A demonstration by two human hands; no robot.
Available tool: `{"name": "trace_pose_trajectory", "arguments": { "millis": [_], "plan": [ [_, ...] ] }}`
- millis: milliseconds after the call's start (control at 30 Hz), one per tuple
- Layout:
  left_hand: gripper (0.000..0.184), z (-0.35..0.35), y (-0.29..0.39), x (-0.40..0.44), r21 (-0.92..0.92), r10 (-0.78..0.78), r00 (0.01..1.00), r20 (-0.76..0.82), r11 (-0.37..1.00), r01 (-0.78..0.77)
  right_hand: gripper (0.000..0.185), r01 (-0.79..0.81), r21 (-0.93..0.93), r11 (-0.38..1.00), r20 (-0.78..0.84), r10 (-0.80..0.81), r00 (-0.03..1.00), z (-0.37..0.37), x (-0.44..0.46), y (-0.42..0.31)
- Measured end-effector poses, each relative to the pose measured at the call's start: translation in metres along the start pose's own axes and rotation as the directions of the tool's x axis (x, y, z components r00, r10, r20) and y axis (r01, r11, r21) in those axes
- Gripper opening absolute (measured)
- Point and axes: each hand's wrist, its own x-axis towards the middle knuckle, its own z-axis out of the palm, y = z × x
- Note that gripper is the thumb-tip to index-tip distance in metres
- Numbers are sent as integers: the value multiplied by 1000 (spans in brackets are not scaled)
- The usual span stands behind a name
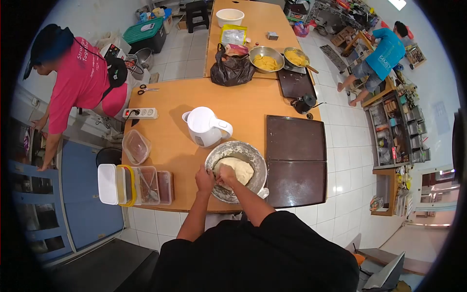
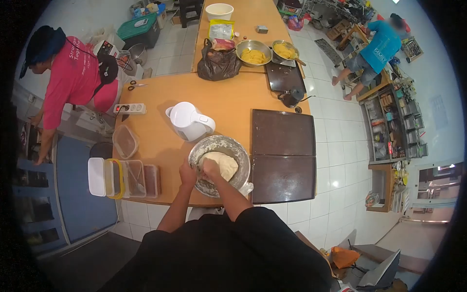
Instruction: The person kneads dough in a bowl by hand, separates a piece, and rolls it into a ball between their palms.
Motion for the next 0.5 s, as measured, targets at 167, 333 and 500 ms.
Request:
{"name": "trace_pose_trajectory", "arguments": {
  "millis": [167,333,500],
  "plan": [
    [29,0,-4,-1,29,5,1000,6,1000,-5,50,275,-835,477,-103,-625,774,12,2,38],
    [29,0,1,-3,-7,-12,999,-35,1000,12,39,332,-782,528,-94,-626,774,9,-37,7],
    [31,-2,3,-5,-11,-2,999,-32,1000,1,47,557,-770,311,231,-678,698,-10,-15,15]
  ]
}}
